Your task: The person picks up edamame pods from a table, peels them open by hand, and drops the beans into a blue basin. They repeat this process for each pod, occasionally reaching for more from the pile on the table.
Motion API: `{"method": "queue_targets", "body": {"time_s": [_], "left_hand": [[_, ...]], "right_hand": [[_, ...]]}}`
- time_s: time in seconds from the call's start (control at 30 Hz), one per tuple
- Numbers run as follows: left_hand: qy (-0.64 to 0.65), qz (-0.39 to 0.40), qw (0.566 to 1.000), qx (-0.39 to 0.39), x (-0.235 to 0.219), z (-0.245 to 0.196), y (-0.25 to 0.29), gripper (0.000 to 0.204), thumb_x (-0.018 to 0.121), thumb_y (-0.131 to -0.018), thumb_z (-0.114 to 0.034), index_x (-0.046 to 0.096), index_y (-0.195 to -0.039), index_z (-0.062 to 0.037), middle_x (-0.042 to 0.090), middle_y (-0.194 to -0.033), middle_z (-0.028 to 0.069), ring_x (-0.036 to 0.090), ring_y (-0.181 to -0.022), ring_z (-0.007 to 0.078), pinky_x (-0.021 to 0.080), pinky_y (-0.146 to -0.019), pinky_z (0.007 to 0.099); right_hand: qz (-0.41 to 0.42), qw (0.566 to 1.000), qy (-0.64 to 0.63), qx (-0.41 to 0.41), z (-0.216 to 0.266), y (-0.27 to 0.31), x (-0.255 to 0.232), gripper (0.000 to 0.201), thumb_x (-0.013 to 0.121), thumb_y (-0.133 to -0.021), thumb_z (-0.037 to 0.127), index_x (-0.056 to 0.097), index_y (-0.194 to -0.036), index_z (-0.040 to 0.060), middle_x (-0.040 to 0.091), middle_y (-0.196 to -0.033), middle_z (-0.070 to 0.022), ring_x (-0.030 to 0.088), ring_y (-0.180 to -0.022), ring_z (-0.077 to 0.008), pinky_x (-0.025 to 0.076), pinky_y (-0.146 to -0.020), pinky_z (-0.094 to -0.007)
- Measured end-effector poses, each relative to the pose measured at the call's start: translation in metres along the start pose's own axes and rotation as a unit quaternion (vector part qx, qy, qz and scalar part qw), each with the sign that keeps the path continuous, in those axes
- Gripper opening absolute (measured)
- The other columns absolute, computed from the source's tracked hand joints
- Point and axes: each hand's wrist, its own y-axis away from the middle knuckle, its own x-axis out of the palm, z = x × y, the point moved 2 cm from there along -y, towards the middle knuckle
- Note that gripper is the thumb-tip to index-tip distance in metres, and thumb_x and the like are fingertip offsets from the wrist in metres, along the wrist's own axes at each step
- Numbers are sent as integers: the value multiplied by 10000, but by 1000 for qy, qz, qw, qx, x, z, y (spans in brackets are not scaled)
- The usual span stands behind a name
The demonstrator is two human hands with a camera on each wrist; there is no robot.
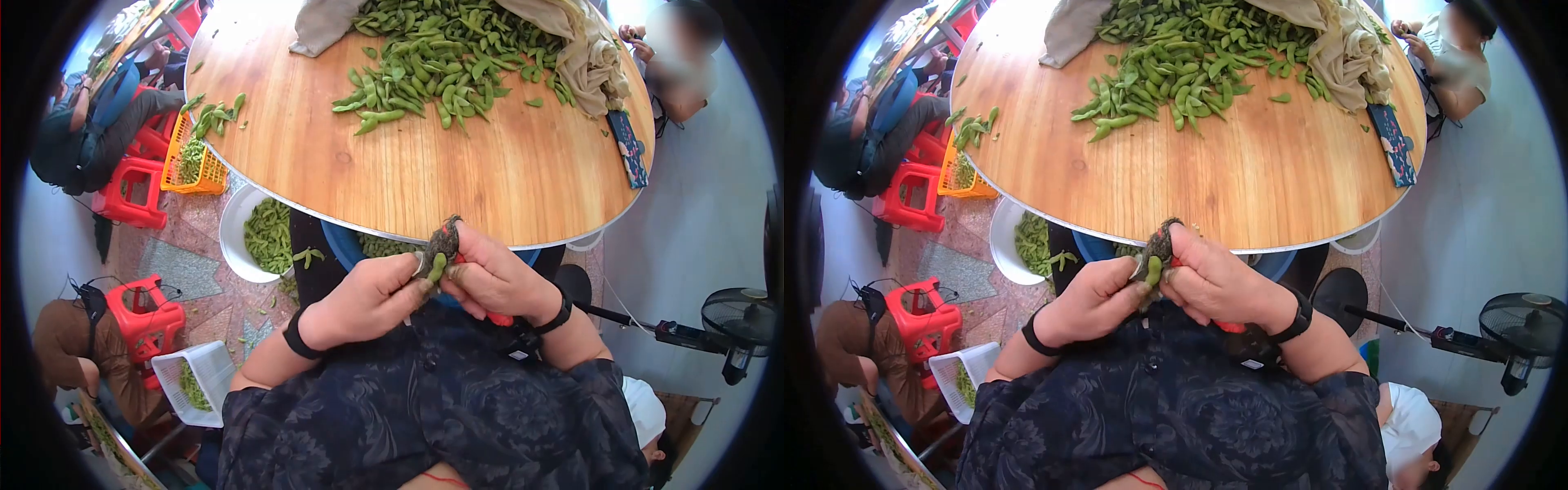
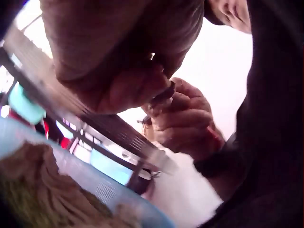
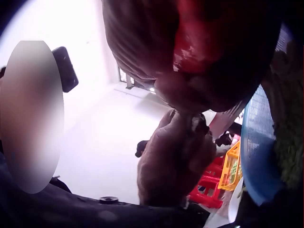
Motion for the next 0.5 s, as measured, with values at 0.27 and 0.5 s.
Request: {"method": "queue_targets", "body": {"time_s": [0.27,0.5], "left_hand": [[293,28,951,-98,6,13,1,216,506,-988,-199,565,-1003,8,563,-784,15,506,-635,79,421,-571,251],[-272,-164,930,185,8,1,-5,213,671,-825,-141,498,-768,-31,478,-649,130,522,-579,329,427,-518,403]], "right_hand": [[4,973,-230,-8,-17,-3,6,82,402,-958,72,472,-999,65,495,-664,-13,460,-406,-81,378,-374,-204],[-47,977,-201,-47,-23,-2,19,49,400,-974,91,445,-979,71,489,-638,-4,461,-406,-75,377,-382,-203]]}}
